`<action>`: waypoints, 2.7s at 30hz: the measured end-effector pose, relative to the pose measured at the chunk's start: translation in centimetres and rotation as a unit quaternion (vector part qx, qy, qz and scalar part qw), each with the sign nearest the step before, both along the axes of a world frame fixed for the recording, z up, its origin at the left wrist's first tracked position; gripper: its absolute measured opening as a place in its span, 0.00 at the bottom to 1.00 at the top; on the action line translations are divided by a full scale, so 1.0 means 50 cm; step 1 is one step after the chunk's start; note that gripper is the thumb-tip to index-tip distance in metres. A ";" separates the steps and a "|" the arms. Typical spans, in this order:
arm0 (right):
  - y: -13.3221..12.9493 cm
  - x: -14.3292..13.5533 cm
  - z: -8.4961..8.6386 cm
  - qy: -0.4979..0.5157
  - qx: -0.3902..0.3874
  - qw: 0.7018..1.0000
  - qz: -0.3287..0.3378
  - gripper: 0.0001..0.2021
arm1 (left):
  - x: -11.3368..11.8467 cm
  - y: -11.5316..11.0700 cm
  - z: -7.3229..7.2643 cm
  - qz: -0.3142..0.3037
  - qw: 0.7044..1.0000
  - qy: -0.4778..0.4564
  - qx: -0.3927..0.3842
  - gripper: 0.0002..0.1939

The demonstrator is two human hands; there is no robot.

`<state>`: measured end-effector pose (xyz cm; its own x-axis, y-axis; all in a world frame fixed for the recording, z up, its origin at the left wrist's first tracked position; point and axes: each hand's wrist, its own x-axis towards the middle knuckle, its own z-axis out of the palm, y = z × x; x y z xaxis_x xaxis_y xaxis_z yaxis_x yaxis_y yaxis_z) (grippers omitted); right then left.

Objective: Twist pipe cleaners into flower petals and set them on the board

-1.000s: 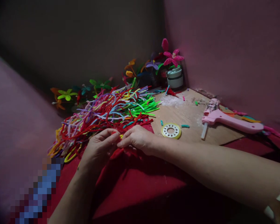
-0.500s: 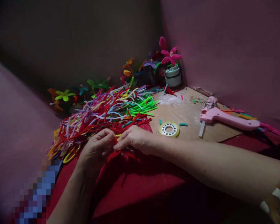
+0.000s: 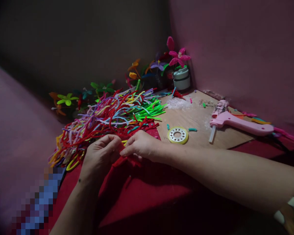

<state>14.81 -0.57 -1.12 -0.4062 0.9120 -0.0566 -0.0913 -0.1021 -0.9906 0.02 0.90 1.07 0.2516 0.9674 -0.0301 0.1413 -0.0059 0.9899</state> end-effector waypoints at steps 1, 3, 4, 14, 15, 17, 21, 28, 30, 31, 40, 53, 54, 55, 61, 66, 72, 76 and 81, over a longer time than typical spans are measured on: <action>0.000 0.000 0.000 -0.010 0.017 1.000 -0.003 0.12 | -0.003 0.002 0.001 -0.014 1.000 0.005 -0.012 0.09; -0.001 -0.001 0.001 -0.033 0.040 0.999 -0.005 0.11 | -0.010 0.005 0.002 -0.035 0.999 0.018 -0.029 0.09; -0.001 -0.001 0.001 -0.044 0.048 0.998 -0.007 0.11 | -0.012 0.005 0.003 -0.039 0.999 0.023 -0.030 0.09; -0.007 -0.002 -0.003 -0.063 0.065 0.994 -0.067 0.10 | 0.004 -0.012 -0.010 0.070 0.922 0.230 0.304 0.07; -0.007 -0.002 -0.002 -0.059 0.053 0.994 -0.069 0.09 | 0.005 -0.012 -0.011 0.073 0.918 0.235 0.311 0.07; -0.006 -0.002 0.000 -0.042 0.023 0.997 -0.068 0.09 | 0.004 -0.008 -0.010 0.041 0.945 0.219 0.240 0.08; -0.005 -0.006 0.000 -0.029 -0.013 0.998 -0.056 0.10 | 0.003 -0.004 -0.011 0.003 0.978 0.169 0.119 0.11; 0.008 -0.006 -0.019 0.013 0.005 0.999 -0.041 0.13 | 0.007 0.006 -0.009 0.121 0.965 0.122 0.198 0.11; 0.013 -0.005 -0.020 0.031 -0.009 0.998 -0.057 0.13 | 0.000 0.013 -0.006 0.111 0.985 0.062 0.119 0.14; 0.015 -0.005 -0.019 0.043 -0.015 0.997 -0.069 0.12 | -0.003 0.015 -0.005 0.093 0.991 0.048 0.083 0.16; 0.015 -0.002 -0.015 0.056 0.001 0.995 -0.084 0.08 | -0.008 0.010 -0.004 -0.044 0.997 0.058 -0.038 0.13; 0.012 -0.003 -0.013 -0.038 0.033 0.993 -0.104 0.07 | 0.008 0.009 -0.022 0.040 0.997 0.060 0.038 0.09; 0.012 -0.003 -0.015 -0.031 0.034 0.993 -0.110 0.07 | 0.010 0.009 -0.022 0.052 0.994 0.075 0.065 0.09; 0.013 -0.003 -0.016 -0.020 0.036 0.993 -0.111 0.07 | 0.012 0.009 -0.022 0.055 0.992 0.086 0.080 0.09; 0.010 -0.002 -0.017 -0.012 0.010 0.998 -0.056 0.08 | 0.012 0.013 -0.012 0.024 0.998 0.050 0.041 0.11; 0.014 0.001 -0.010 0.060 -0.008 0.994 -0.093 0.11 | 0.004 0.019 -0.014 0.016 0.998 0.047 0.027 0.13; 0.022 0.007 0.000 0.104 -0.005 0.972 -0.212 0.13 | 0.000 0.017 -0.021 -0.026 0.996 -0.015 -0.082 0.14; 0.020 0.002 -0.002 0.134 -0.012 0.970 -0.204 0.10 | 0.023 0.008 -0.025 -0.132 0.969 -0.099 -0.182 0.12; 0.023 -0.002 -0.018 0.093 -0.001 0.972 -0.217 0.10 | 0.040 0.007 -0.029 -0.161 0.961 -0.102 -0.203 0.09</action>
<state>14.71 0.59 -2.03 0.0130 0.9997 -0.0214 -0.3028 -0.0164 -0.9529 2.00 1.25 -0.40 0.5759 0.7581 -0.3060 -0.0011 0.3750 0.9270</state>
